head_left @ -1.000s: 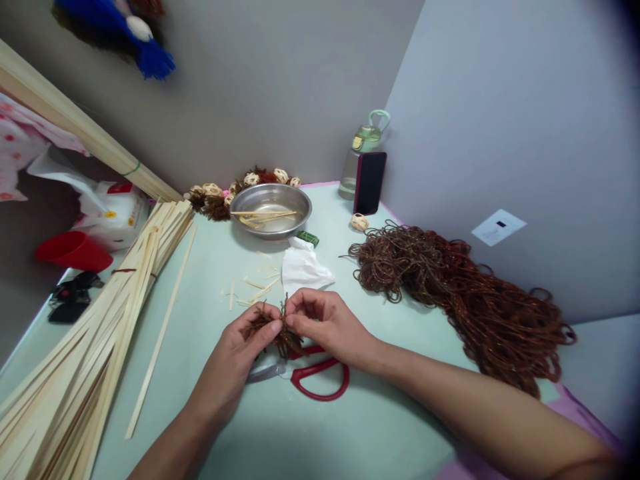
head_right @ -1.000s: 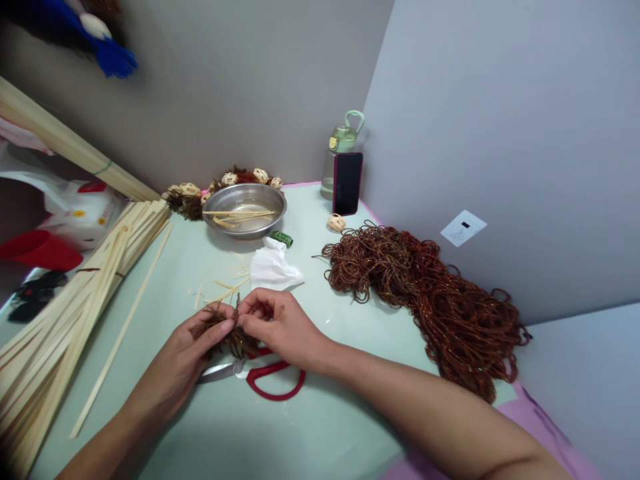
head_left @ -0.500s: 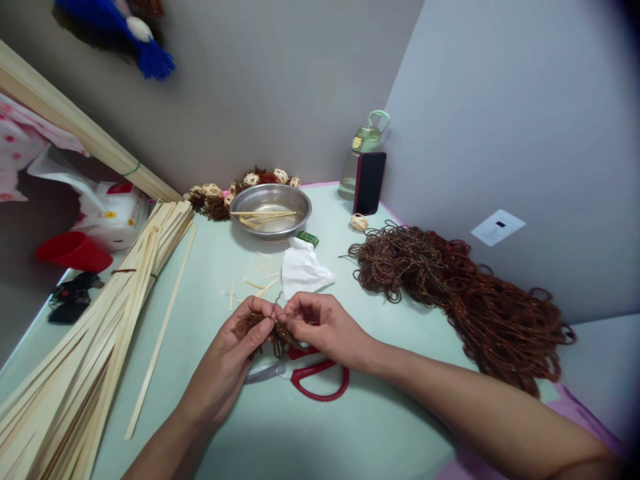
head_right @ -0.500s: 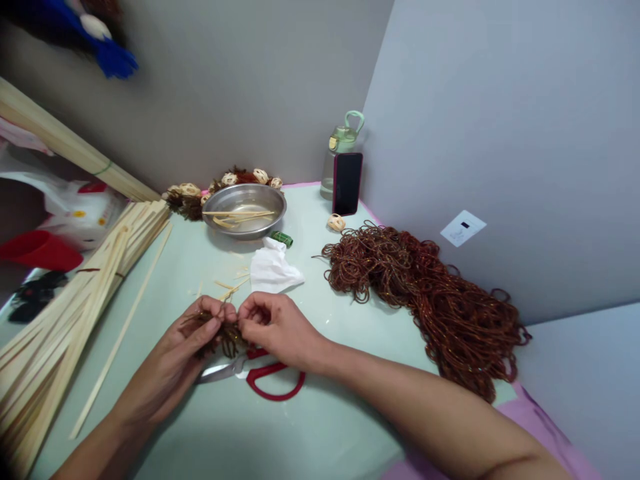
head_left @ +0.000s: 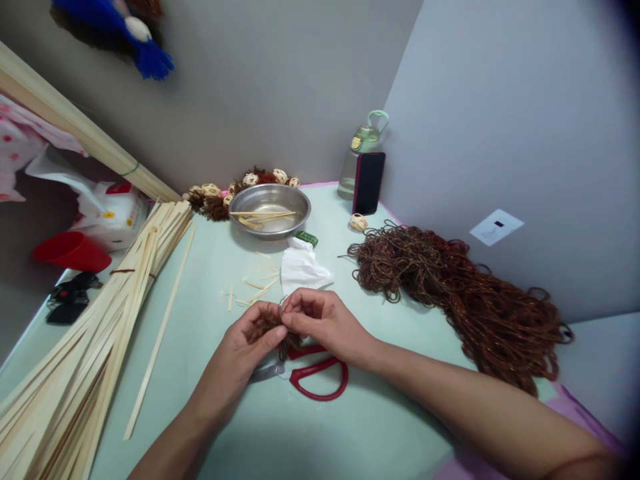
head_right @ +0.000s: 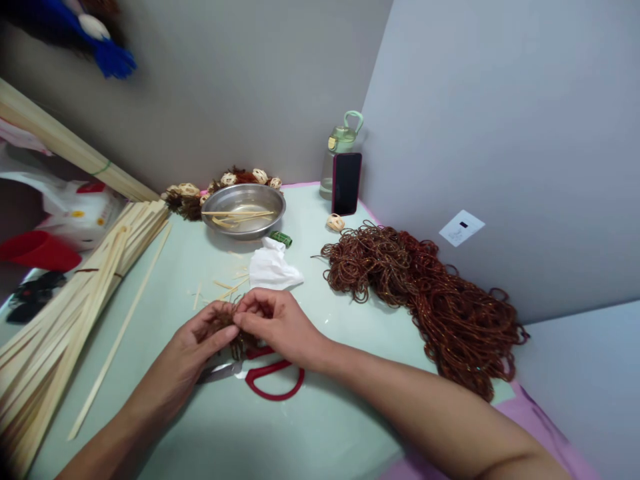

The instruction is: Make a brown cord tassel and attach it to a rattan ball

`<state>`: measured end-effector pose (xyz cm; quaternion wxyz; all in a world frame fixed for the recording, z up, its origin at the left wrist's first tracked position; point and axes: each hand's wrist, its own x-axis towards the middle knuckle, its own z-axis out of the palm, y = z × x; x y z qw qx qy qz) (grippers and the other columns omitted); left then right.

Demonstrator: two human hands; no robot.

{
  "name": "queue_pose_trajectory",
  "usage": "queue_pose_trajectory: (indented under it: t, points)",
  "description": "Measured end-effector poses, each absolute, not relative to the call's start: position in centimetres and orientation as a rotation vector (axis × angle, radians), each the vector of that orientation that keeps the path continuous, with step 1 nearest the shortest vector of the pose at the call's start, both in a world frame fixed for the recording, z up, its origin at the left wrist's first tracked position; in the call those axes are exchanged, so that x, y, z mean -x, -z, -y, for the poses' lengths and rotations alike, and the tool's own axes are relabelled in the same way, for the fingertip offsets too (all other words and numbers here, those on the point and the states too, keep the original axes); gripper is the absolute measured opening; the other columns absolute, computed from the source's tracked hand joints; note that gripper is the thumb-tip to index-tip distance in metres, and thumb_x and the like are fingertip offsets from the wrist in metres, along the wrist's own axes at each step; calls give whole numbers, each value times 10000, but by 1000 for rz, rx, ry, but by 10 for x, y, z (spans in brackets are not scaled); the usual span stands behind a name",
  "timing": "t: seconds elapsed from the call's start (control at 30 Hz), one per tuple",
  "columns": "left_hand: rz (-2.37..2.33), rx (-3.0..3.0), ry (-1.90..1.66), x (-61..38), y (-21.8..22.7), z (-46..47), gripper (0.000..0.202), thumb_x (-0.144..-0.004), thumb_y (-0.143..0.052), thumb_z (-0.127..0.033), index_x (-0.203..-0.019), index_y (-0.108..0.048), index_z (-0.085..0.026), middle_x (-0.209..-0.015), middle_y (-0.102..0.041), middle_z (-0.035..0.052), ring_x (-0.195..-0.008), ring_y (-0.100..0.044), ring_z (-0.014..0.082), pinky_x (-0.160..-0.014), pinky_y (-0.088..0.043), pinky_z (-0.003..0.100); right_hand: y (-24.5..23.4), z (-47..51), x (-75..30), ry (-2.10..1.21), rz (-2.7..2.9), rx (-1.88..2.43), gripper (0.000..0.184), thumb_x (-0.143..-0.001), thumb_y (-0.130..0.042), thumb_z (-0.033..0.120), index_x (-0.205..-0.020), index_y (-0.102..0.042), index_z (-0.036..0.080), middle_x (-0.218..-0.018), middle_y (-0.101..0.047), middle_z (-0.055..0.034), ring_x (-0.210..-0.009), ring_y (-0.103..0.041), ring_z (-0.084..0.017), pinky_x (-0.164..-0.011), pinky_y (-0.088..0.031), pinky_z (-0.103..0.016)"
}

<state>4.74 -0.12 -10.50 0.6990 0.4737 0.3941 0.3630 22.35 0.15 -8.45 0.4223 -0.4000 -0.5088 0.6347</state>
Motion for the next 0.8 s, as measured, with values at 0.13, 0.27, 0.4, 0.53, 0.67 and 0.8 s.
queue_pose_trajectory:
  t: [0.13,0.27,0.4,0.53,0.67,0.8]
  points:
    - [-894,-1064,-815,-46,104,3,99,-899,-638,-334,-930,-643,-240,-911,-598,-8,-902,-550,157,-833,-423,244,84,-2,-226,-1547,1280,985,214,-865,-653,338,-790,-604,144,-680,-534,29,-600,-458,-87,-585,-381,-226]
    - [-908,-1055,-883,-44,100,3,93,-894,-644,-336,-930,-638,-251,-942,-591,-12,-875,-522,145,-797,-421,229,83,-2,-226,-1485,1327,1048,139,-859,-644,277,-812,-591,157,-707,-535,30,-629,-467,-94,-594,-377,-227]
    - [-904,-1041,-899,-44,97,2,100,-900,-636,-340,-947,-643,-253,-961,-587,-12,-847,-518,137,-782,-428,228,81,0,-224,-1437,1469,1124,41,-809,-624,134,-837,-608,161,-723,-547,31,-645,-475,-98,-618,-387,-231]
    - [-934,-1031,-905,-45,100,1,135,-893,-642,-366,-903,-632,-232,-941,-582,-9,-811,-515,130,-754,-422,230,80,1,-225,-1269,1583,1177,96,-777,-596,64,-776,-623,156,-797,-557,14,-691,-492,-104,-657,-406,-243]
    - [-961,-1078,-892,-46,105,1,181,-882,-659,-365,-817,-582,-215,-840,-571,-16,-746,-499,123,-698,-403,228,80,1,-225,-1204,1603,1153,111,-800,-570,61,-796,-615,162,-770,-570,19,-710,-501,-109,-679,-412,-241]
    - [-946,-1086,-883,-47,106,0,168,-872,-678,-332,-810,-572,-217,-796,-552,-35,-716,-487,107,-665,-396,205,78,2,-224,-1221,1555,1116,92,-829,-556,87,-797,-600,160,-689,-538,39,-645,-469,-96,-624,-395,-224]
